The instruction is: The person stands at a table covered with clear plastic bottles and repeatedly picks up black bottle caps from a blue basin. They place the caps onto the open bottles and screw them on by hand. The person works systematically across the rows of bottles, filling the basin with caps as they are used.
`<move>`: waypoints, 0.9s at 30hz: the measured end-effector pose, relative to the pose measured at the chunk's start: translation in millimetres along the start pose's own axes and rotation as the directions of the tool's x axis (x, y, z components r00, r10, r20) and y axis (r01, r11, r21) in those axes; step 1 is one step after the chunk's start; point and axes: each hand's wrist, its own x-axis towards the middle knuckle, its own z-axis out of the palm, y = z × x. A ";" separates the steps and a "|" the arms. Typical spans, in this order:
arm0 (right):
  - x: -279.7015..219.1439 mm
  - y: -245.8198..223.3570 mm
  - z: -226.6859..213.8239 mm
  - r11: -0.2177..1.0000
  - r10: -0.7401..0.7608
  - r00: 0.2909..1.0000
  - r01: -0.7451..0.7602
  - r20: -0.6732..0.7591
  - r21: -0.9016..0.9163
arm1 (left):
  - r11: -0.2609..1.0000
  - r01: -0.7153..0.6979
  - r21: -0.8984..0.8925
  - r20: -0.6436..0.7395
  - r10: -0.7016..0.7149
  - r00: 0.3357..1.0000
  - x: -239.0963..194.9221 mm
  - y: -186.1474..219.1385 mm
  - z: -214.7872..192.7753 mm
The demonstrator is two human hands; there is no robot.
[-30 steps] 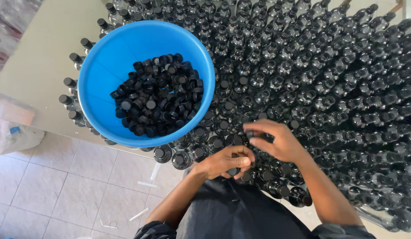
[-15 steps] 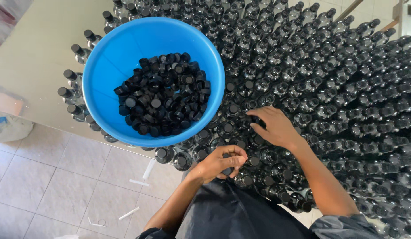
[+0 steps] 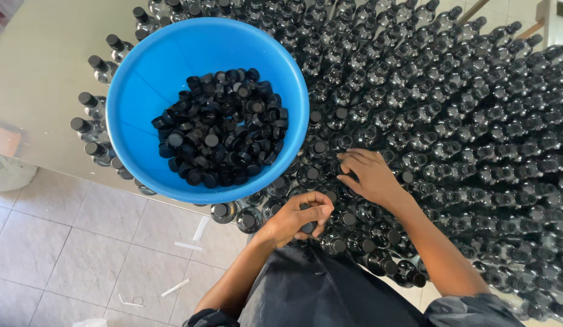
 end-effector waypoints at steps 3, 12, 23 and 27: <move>-0.8 0.0 0.4 0.999 -0.030 0.999 0.029 -0.020 -0.040 | 1.000 0.006 0.002 0.013 -0.007 1.000 -0.3 1.8 0.7; 11.6 -36.0 -31.5 0.987 0.022 0.977 0.012 0.211 -0.159 | 1.000 0.022 0.004 -0.008 -0.022 1.000 -4.3 6.9 0.4; 44.1 -22.0 -45.0 0.773 0.304 0.832 -0.501 0.465 0.390 | 1.000 0.016 -0.025 0.002 -0.016 1.000 -7.2 10.3 -2.8; 63.6 -16.6 -44.6 0.636 0.386 0.687 -0.682 0.616 0.361 | 0.998 0.036 -0.050 -0.041 -0.038 0.998 -3.3 15.3 -2.5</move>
